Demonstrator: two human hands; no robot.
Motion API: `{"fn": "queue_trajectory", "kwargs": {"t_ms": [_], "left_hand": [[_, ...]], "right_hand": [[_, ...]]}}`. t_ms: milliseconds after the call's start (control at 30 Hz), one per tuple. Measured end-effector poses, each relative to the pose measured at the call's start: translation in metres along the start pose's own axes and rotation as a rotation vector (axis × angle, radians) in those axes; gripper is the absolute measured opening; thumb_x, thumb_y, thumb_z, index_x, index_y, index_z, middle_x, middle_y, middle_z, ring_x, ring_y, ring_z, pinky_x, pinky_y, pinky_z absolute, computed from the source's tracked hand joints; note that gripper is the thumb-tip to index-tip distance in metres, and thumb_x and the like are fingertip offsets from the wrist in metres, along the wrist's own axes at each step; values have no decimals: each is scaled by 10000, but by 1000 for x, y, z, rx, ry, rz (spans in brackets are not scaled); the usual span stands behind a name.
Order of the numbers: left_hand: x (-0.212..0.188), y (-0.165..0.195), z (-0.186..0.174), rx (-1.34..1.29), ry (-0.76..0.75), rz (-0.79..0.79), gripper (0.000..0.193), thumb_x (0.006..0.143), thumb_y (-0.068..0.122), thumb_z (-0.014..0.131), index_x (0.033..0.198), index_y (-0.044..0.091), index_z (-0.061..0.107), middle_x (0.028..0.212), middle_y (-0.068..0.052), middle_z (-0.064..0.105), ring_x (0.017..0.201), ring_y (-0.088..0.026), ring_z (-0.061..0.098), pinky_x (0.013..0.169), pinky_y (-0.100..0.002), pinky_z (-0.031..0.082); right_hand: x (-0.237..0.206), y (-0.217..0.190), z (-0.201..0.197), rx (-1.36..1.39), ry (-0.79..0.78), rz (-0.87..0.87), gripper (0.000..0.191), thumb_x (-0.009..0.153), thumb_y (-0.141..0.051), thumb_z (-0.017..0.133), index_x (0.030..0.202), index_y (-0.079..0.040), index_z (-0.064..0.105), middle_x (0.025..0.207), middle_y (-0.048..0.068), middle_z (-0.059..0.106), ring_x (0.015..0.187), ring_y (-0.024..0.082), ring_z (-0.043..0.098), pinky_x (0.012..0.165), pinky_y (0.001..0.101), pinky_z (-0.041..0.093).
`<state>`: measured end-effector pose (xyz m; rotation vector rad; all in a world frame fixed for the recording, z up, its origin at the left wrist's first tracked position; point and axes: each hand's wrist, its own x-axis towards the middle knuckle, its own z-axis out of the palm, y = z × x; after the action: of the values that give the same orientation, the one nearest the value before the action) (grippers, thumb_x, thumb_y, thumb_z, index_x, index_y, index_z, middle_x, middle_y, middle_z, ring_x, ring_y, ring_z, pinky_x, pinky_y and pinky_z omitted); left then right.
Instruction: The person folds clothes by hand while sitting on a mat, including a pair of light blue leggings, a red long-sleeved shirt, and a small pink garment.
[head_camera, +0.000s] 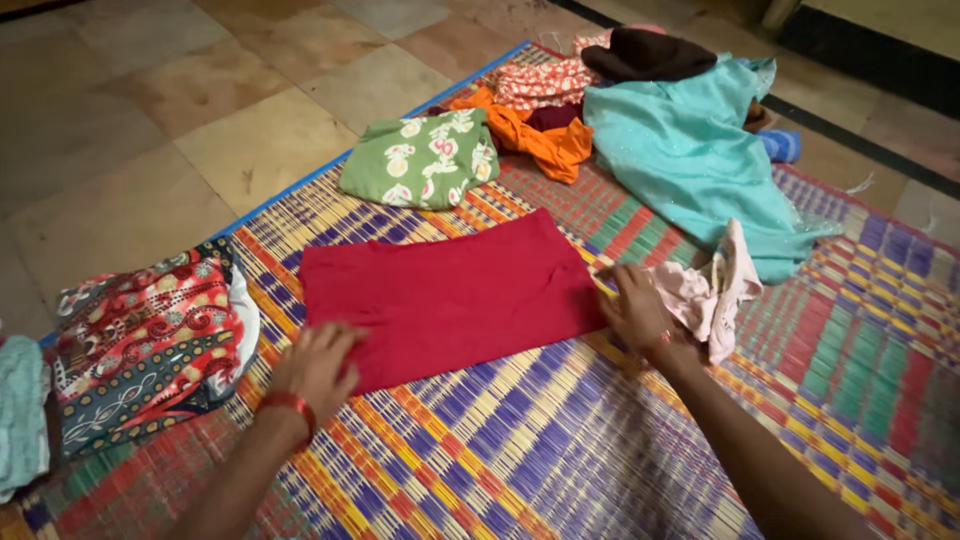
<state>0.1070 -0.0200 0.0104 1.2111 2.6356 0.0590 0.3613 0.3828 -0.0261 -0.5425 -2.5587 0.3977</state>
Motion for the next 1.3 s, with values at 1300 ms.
{"fn": "queue_trajectory", "kwargs": {"t_ms": [1300], "left_hand": [[-26,69,23,-153,-120,-394,641,802,472,835,1379,353,583,1530,24,464,1395,-206,452,1136,-445,387]], "right_hand": [[-60,-76,0,-251,-533,-70,501,858,-171,650,1349,-178,548,1335,62,551,1318,287,521,1137,633,322]]}}
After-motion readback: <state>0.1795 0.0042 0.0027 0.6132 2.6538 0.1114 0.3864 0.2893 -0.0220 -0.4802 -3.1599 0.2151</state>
